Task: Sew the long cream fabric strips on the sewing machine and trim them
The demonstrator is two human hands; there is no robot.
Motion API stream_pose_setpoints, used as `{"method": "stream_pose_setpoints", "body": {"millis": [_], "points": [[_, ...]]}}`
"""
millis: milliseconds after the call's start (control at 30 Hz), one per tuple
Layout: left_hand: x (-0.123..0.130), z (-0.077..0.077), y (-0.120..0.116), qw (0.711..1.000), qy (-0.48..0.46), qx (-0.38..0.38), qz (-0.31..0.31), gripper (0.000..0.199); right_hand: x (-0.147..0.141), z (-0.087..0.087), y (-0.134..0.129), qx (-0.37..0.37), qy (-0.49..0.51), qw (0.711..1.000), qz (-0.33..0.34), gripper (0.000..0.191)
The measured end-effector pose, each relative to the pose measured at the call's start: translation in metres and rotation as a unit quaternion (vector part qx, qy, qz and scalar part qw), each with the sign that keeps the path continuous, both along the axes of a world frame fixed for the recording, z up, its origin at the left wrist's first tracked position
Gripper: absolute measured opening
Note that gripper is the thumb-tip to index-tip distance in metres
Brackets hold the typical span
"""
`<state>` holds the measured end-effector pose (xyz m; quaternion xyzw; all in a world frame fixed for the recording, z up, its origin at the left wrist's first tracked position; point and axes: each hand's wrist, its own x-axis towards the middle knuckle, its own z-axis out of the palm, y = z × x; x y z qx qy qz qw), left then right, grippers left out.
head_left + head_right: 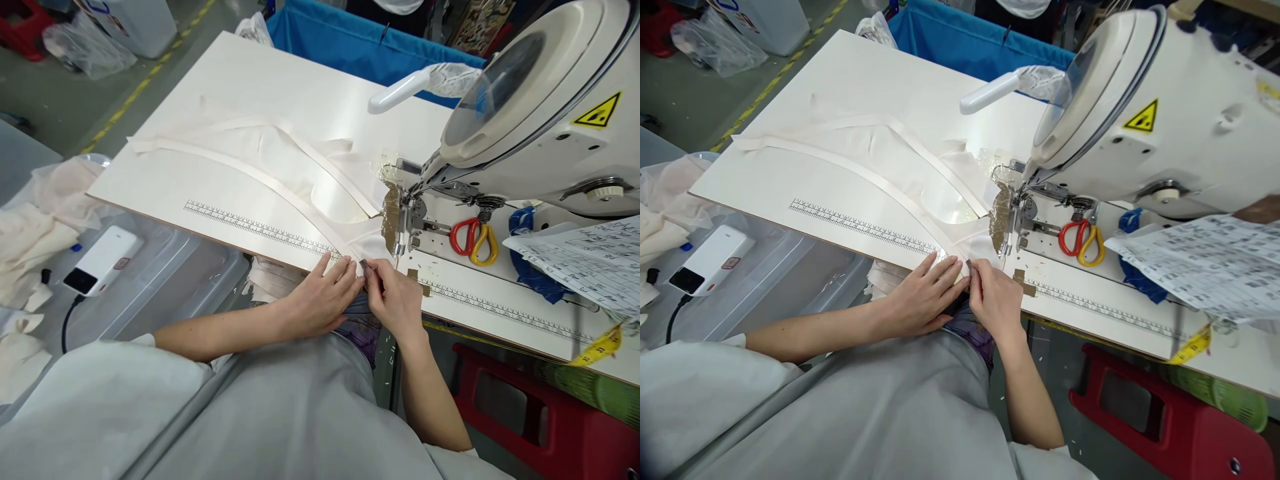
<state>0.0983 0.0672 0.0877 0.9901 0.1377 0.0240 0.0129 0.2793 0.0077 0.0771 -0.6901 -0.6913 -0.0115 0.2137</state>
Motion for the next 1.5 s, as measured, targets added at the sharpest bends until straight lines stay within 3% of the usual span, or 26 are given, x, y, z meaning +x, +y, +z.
{"method": "stream_pose_setpoints", "body": {"millis": [233, 333, 433, 533, 633, 767, 1000, 1300, 1500], "points": [[0.001, 0.004, -0.001, 1.000, 0.014, 0.003, 0.007, 0.071, 0.001, 0.007, -0.006, 0.008, -0.043, 0.999, 0.019, 0.022], [0.001, 0.005, -0.002, 1.000, 0.014, 0.003, 0.009, 0.071, 0.010, 0.013, -0.019, -0.034, 0.016, 0.999, 0.020, 0.021], [0.000, 0.007, 0.000, 1.000, 0.005, 0.000, 0.014, 0.072, 0.013, 0.019, -0.032, 0.006, 0.142, 0.989, -0.046, 0.019], [-0.002, 0.006, 0.007, 0.999, -0.001, -0.001, 0.048, 0.070, 0.002, 0.024, -0.037, 0.083, 0.180, 0.974, -0.110, 0.020], [-0.004, 0.003, 0.014, 0.998, -0.005, -0.016, 0.068, 0.069, -0.016, 0.025, -0.032, 0.098, 0.151, 0.979, -0.091, 0.019], [-0.005, -0.001, 0.015, 0.999, -0.001, -0.030, 0.042, 0.071, -0.028, 0.015, -0.014, 0.073, 0.123, 0.989, -0.041, 0.019], [-0.005, 0.003, 0.009, 0.999, 0.007, -0.015, 0.028, 0.077, -0.009, -0.004, 0.015, 0.028, 0.038, 0.999, -0.026, 0.024], [-0.005, 0.003, 0.008, 0.999, 0.011, -0.012, 0.029, 0.076, -0.004, -0.002, 0.019, -0.014, 0.018, 1.000, 0.001, 0.025], [-0.004, 0.005, 0.008, 0.999, 0.014, -0.001, 0.032, 0.075, -0.005, 0.002, 0.019, 0.014, -0.033, 0.999, 0.025, 0.024]]}}
